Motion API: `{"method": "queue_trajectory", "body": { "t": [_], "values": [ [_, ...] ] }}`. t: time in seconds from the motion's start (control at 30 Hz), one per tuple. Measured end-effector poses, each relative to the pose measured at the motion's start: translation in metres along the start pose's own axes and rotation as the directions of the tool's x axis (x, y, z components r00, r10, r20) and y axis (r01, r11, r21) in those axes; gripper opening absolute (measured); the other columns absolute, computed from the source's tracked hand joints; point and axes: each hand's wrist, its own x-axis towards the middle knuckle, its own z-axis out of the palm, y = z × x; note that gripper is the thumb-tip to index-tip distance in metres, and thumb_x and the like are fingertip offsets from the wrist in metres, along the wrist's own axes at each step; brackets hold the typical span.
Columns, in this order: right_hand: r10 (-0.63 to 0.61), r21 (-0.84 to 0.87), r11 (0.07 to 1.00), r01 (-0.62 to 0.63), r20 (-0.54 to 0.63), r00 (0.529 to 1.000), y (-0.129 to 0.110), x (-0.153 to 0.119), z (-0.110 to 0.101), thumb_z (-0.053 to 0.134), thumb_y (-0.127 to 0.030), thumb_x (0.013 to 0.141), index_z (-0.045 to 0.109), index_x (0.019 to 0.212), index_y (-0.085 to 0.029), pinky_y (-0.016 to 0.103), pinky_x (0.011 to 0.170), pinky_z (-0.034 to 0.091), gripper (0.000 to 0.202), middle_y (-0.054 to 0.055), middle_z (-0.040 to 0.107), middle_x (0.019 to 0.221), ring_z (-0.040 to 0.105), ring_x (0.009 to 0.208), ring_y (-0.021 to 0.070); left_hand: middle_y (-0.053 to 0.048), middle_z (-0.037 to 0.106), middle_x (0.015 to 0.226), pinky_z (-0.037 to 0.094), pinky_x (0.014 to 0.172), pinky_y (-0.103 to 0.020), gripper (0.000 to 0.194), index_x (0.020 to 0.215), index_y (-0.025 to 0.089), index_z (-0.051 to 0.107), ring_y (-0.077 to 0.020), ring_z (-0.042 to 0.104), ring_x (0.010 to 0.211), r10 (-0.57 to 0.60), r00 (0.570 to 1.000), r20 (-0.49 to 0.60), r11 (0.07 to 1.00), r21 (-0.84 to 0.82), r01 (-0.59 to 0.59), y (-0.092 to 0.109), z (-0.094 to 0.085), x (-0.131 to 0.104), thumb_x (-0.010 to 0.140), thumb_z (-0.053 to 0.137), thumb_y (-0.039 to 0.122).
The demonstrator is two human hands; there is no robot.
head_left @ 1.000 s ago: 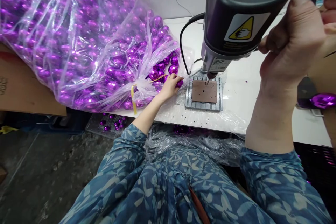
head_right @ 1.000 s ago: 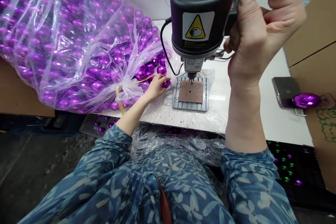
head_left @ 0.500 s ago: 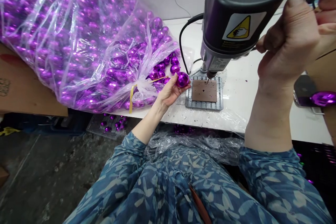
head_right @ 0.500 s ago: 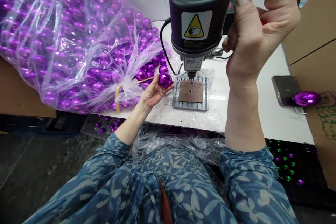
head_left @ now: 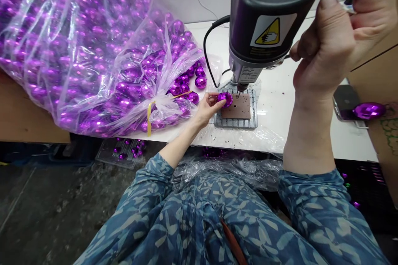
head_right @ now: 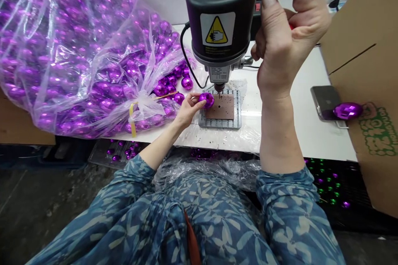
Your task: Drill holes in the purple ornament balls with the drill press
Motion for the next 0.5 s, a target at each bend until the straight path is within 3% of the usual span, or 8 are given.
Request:
{"method": "queue_trajectory", "body": {
  "t": [0.13,0.23,0.33,0.5],
  "values": [
    [0.02,-0.01,1.0,-0.02,-0.015,1.0,0.003,0.001,0.0,0.085,-0.059,0.096,0.08,0.104,-0.027,0.015,0.046,0.038,0.033,-0.009,0.078,0.105,0.049,0.053,-0.004,-0.001,0.084,0.105,0.062,0.11,-0.04,0.059,0.112,0.026,0.061,-0.0197,0.082,0.107,0.085,0.996,-0.001,0.982,0.168,-0.084,-0.021,0.0,0.012,0.085,0.106,0.051],
    [0.01,-0.024,1.0,-0.011,-0.027,1.0,0.005,0.0,-0.001,0.084,-0.063,0.094,0.079,0.105,-0.026,0.016,0.044,0.038,0.04,-0.009,0.078,0.105,0.049,0.052,-0.0033,-0.008,0.084,0.123,0.061,0.117,-0.046,0.055,0.124,0.025,0.061,-0.0245,0.081,0.121,0.122,0.991,0.061,0.963,0.236,-0.133,-0.031,0.001,0.018,0.092,0.1,0.05],
    [-0.001,-0.031,1.0,0.0,-0.017,1.0,0.005,-0.001,0.0,0.083,-0.059,0.097,0.079,0.106,-0.026,0.014,0.046,0.039,0.034,-0.009,0.078,0.107,0.049,0.053,-0.0045,-0.014,0.078,0.145,0.054,0.131,-0.055,0.056,0.141,0.025,0.064,-0.0302,0.074,0.142,0.176,0.979,0.102,0.918,0.341,-0.201,-0.036,0.001,0.022,0.098,0.093,0.046],
    [0.002,-0.01,1.0,-0.002,-0.028,1.0,0.001,-0.002,0.002,0.082,-0.049,0.1,0.08,0.104,-0.025,0.014,0.047,0.039,0.025,-0.008,0.078,0.105,0.05,0.053,-0.0042,-0.016,0.073,0.148,0.046,0.138,-0.064,0.055,0.146,0.027,0.072,-0.0379,0.063,0.151,0.236,0.964,0.123,0.778,0.57,-0.263,-0.039,0.001,0.024,0.1,0.09,0.052]
  ]
}}
